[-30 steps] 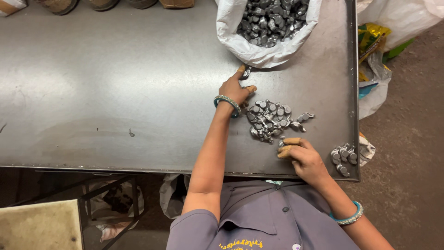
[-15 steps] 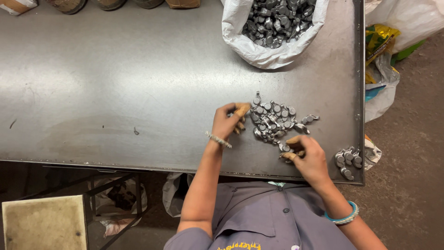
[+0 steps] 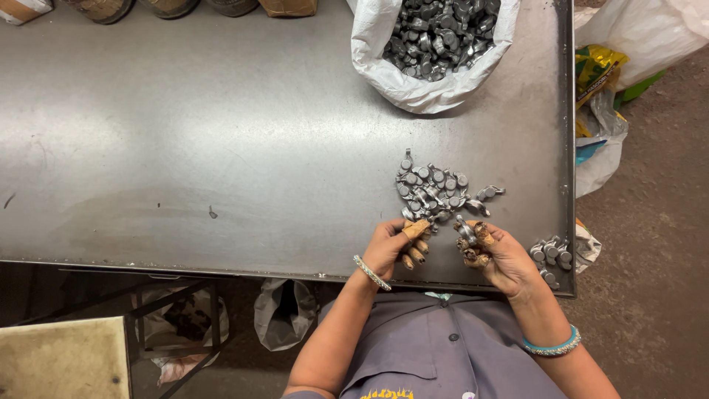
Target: The person sorts small metal pieces on a steel table, picking up items one at a time, examining them by hand, and placing accepted pieces into a white sack while setting others aside. They occasionally sweep groups of pieces across the table and gather handfuls from the sack.
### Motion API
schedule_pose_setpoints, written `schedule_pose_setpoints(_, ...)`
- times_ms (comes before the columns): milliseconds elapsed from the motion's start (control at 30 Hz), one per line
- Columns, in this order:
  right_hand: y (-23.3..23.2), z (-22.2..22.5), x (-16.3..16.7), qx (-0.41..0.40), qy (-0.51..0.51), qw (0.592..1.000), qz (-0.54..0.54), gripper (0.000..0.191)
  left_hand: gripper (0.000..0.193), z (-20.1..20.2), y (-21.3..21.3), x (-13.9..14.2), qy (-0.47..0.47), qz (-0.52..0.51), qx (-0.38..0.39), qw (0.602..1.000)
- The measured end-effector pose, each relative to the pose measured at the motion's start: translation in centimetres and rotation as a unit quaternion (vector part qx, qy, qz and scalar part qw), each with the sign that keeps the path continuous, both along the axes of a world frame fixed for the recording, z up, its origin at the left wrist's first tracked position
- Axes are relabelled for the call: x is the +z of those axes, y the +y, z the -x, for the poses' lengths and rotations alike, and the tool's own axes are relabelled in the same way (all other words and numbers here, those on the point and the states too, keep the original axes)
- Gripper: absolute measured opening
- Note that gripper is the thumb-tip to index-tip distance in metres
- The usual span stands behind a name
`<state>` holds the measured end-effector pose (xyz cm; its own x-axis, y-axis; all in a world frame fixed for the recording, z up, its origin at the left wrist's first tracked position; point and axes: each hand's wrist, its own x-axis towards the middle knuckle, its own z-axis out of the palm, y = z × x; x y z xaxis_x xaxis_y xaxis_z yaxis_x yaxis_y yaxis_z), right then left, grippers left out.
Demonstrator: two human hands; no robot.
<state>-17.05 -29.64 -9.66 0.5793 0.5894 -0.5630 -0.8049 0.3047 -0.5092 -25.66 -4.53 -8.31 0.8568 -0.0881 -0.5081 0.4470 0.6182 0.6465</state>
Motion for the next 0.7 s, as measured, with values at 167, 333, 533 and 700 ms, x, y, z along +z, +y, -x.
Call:
schedule_pose_setpoints(167,0.4,0.4,0.2,0.006,-0.016,1.0,0.003,0.035,0.033,0.4,-1.9,0.0,0.04,0.021,-0.01,0.999)
schedule_pose_setpoints(333,0.7,0.6,0.7,0.004,-0.034,0.999,0.007,0.036,0.023,0.2,-2.9,1.5,0.0,-0.019,0.039,0.999)
schedule_pose_setpoints(533,0.9,0.5,0.7,0.035,-0.005,0.999,0.032,0.031,0.031,-0.5,-2.5,3.3,-0.139,-0.138,0.01,0.981)
schedule_pose_setpoints(700,1.5,1.3,0.1,0.038,0.031,0.998,0.036,0.026,0.018,-0.8,-2.6,2.1,-0.116,-0.133,-0.021,0.984)
